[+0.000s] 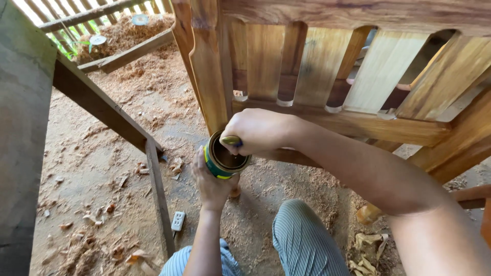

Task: The person applies wood stain to a wooden chair using a paintbrush. They hold a can of stain in one hand and repeatedly dip the brush into the can to apply the finish to the chair's legs and back slats.

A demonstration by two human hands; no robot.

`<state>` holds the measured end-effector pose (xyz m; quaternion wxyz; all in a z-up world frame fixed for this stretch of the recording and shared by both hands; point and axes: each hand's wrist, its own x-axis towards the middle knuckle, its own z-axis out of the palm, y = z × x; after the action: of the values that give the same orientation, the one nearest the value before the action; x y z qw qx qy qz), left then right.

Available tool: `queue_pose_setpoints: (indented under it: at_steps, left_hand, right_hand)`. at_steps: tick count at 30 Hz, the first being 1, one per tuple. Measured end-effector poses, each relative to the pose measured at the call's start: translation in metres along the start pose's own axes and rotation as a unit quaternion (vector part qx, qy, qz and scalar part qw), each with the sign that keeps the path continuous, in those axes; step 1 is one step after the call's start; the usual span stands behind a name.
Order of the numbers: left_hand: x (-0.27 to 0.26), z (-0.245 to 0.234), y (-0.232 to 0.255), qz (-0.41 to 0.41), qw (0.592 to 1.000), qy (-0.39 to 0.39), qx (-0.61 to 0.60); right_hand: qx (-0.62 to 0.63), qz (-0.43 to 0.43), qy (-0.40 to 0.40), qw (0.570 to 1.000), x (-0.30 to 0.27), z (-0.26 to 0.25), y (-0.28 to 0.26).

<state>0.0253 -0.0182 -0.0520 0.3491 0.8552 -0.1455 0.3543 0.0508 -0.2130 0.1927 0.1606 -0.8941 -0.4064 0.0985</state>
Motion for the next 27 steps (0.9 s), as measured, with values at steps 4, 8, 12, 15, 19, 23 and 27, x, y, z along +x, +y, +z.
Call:
queue_pose_setpoints:
  at_steps: [4, 8, 12, 15, 19, 23, 27]
  left_hand:
    - [0.008, -0.01, 0.0, -0.017, 0.999, 0.016, 0.023]
    - [0.017, -0.022, 0.002, -0.125, 0.992, 0.007, -0.026]
    - [0.015, -0.023, -0.009, -0.075, 0.993, 0.088, -0.027]
    - [0.02, -0.03, -0.002, -0.081, 0.99, 0.086, -0.075]
    - [0.014, -0.014, -0.011, -0.092, 0.971, 0.08, -0.204]
    - [0.019, -0.016, -0.004, -0.075, 0.972, 0.043, -0.221]
    - [0.02, -0.016, -0.001, -0.071, 0.989, 0.041, -0.12]
  right_hand:
    - [0.066, -0.042, 0.103, 0.992, -0.029, -0.003, 0.014]
    - [0.137, -0.087, 0.24, 0.957, -0.055, 0.048, 0.058]
    - [0.114, -0.13, 0.428, 0.887, -0.054, 0.136, 0.102]
    - [0.033, -0.091, 0.511, 0.854, -0.07, 0.192, 0.118]
    - [-0.047, 0.034, 0.613, 0.788, -0.136, 0.21, 0.099]
    - [-0.089, 0.147, 0.678, 0.715, -0.216, 0.256, 0.123]
    - [-0.215, 0.194, 0.735, 0.613, -0.262, 0.264, 0.123]
